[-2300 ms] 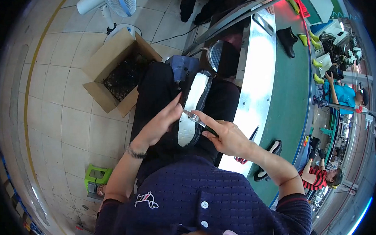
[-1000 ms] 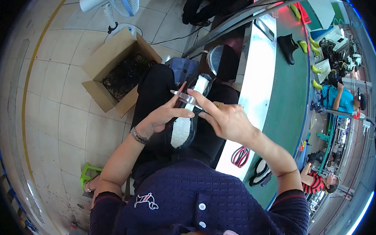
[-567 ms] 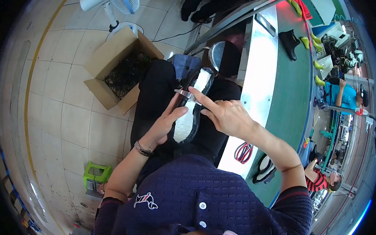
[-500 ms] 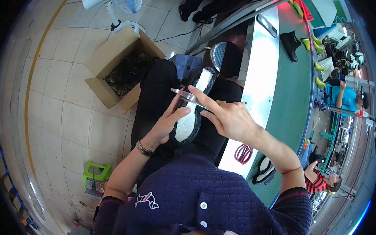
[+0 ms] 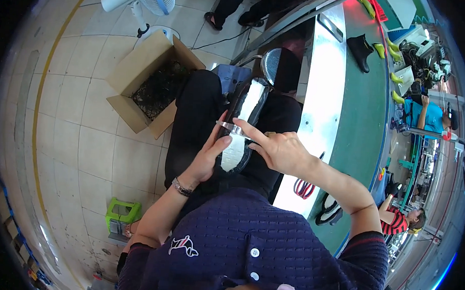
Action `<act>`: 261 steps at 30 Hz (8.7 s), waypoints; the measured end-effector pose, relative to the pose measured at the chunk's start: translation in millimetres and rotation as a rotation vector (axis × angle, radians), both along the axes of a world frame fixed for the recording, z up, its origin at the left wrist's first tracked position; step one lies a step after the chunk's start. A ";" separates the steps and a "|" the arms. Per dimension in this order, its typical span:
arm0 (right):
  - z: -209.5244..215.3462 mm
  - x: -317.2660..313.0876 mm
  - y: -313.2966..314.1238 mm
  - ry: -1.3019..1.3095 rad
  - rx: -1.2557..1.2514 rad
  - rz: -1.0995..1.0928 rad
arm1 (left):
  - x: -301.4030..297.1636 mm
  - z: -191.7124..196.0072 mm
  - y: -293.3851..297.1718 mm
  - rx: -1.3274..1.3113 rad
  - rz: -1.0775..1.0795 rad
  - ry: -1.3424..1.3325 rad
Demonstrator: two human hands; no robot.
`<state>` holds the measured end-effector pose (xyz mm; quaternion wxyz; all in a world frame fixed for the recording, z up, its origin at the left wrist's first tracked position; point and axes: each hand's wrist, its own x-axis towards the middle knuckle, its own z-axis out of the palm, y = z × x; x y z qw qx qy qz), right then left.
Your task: The recorder is performing finishing touches on a shoe, using a tool to smooth the sole edges and trimming material with scissors.
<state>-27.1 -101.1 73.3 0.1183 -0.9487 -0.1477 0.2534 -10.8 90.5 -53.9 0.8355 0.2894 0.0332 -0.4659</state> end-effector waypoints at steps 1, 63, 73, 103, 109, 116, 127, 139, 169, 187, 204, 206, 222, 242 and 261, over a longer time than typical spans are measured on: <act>7.8 2.1 3.1 -0.045 -0.094 0.073 | -1.5 -0.3 -2.0 0.108 0.045 -0.181; -15.8 39.8 -56.6 -0.186 0.122 -0.043 | 67.6 16.6 -49.8 0.318 -0.324 0.009; 14.0 -23.6 -71.1 0.060 1.066 -0.877 | 44.9 29.7 -31.3 0.214 -0.323 -0.419; -32.3 -99.2 -16.4 0.584 0.619 -0.785 | 4.2 2.9 -69.2 0.447 -0.135 -0.387; -26.2 -100.3 1.0 0.274 0.312 -0.732 | 5.4 -6.7 -71.0 0.455 -0.155 -0.363; -36.0 -114.0 -23.4 0.382 0.576 -0.893 | 14.4 -0.4 -68.2 0.410 -0.159 -0.467; -125.7 -168.8 -130.5 -0.186 -0.338 -1.169 | 26.9 69.7 -73.0 0.093 -0.142 -0.738; -54.1 -81.5 -83.7 -0.625 0.701 -0.515 | 48.3 120.6 -118.9 -0.365 -0.060 -0.401; -165.5 -49.7 -356.7 -0.930 0.047 -1.559 | 137.8 -94.2 -63.8 1.532 0.104 -1.196; -152.3 211.0 -597.2 -0.860 -0.043 -1.206 | 154.1 -82.1 -90.7 1.590 0.072 -1.152; -48.8 40.9 -490.0 -0.927 0.635 -1.381 | 141.8 -103.6 -59.2 1.458 0.206 -1.113; 7.4 21.8 -423.0 -0.876 0.692 -1.276 | 149.3 -94.3 -59.5 1.359 0.272 -1.190; 46.4 0.1 -116.5 -0.331 1.138 -0.926 | 63.0 71.1 -103.2 -0.015 -0.399 -0.935; -161.1 -168.2 -138.4 -0.404 -0.071 -1.282 | 86.1 13.4 27.3 0.620 -0.237 -0.189; 5.9 11.0 -49.8 0.615 1.366 -0.959 | 88.2 -9.5 -43.5 0.460 0.119 -0.629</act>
